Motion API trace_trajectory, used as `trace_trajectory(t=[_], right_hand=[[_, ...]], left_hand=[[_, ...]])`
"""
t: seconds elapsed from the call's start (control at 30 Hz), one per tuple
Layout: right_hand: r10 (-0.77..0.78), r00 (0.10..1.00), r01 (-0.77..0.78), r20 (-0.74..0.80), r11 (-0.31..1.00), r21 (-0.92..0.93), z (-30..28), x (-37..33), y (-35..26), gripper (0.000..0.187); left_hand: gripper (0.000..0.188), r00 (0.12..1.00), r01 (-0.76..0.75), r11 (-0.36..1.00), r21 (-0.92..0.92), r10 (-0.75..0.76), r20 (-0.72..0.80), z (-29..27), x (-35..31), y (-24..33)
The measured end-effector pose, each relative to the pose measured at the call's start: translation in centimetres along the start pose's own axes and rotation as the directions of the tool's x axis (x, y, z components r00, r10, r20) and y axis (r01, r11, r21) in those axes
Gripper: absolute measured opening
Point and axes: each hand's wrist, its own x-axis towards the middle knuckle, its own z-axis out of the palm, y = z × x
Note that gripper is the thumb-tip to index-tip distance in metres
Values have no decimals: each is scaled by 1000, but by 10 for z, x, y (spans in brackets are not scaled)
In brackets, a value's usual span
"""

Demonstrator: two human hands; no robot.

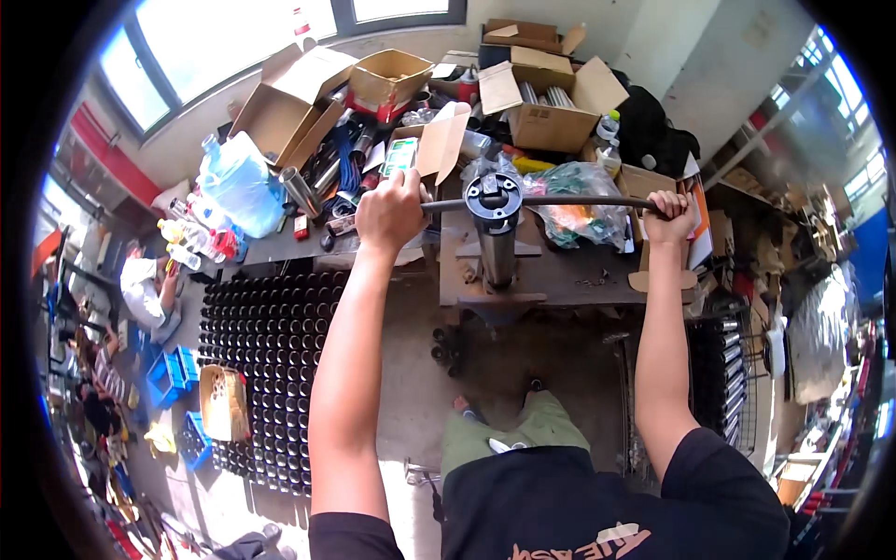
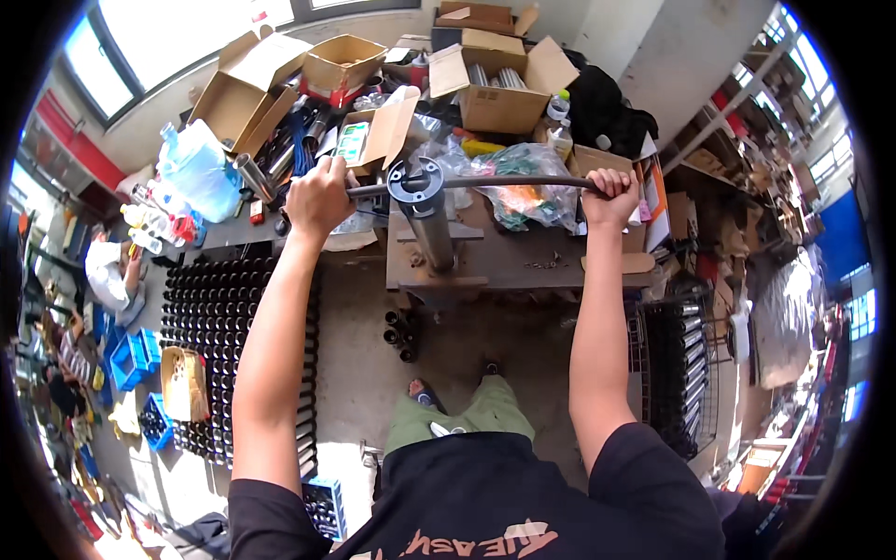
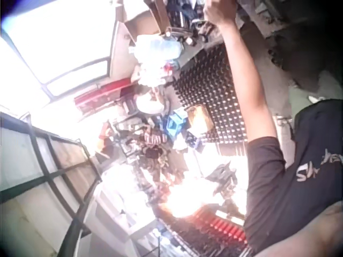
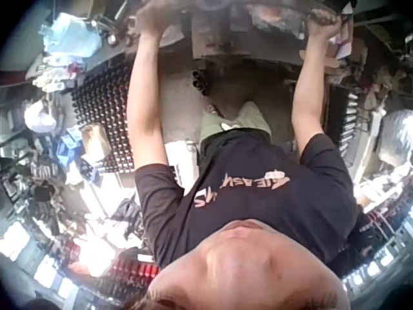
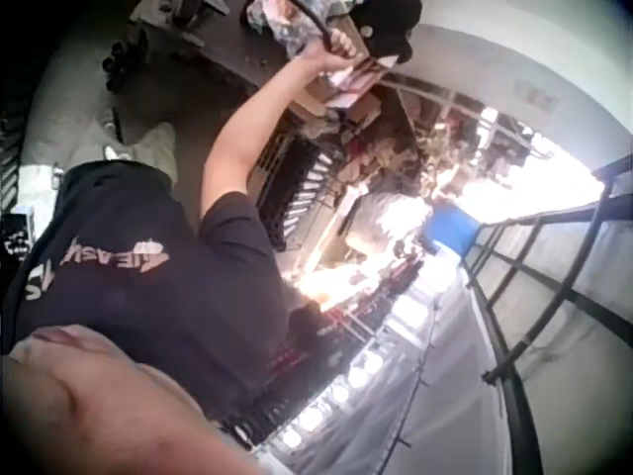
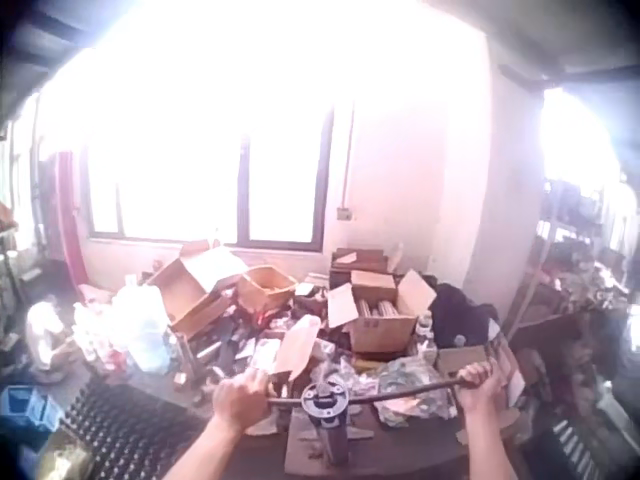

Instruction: The person assembles metal fire extinguisher cylinders using a manual vice-like tool on a workbench, picking up cylinders one at a time, tightening them, and then placing them into a cart.

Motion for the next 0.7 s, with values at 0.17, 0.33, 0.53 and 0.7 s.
trace_trajectory(t=[0.17, 0.33, 0.53, 0.7], right_hand=[[-57, 997, 52, -47, 993, -110, 0, 8, -14, 36], [-204, 963, 182, -175, 974, -134, 15, -47, -13, 35], [-224, 968, 211, -111, 971, -114, 45, -155, 2, 43], [-116, 893, 118, -434, 993, -22, 29, -123, -18, 47]], left_hand=[[35, 991, -67, 994, 82, 76, -106, 11, 1, -2], [34, 982, -146, 989, 33, 149, -115, 28, 13, -20], [34, 952, -256, 966, 46, 260, -163, 47, 38, -35], [95, 626, 729, 593, -341, -780, -18, 43, -8, 61]])
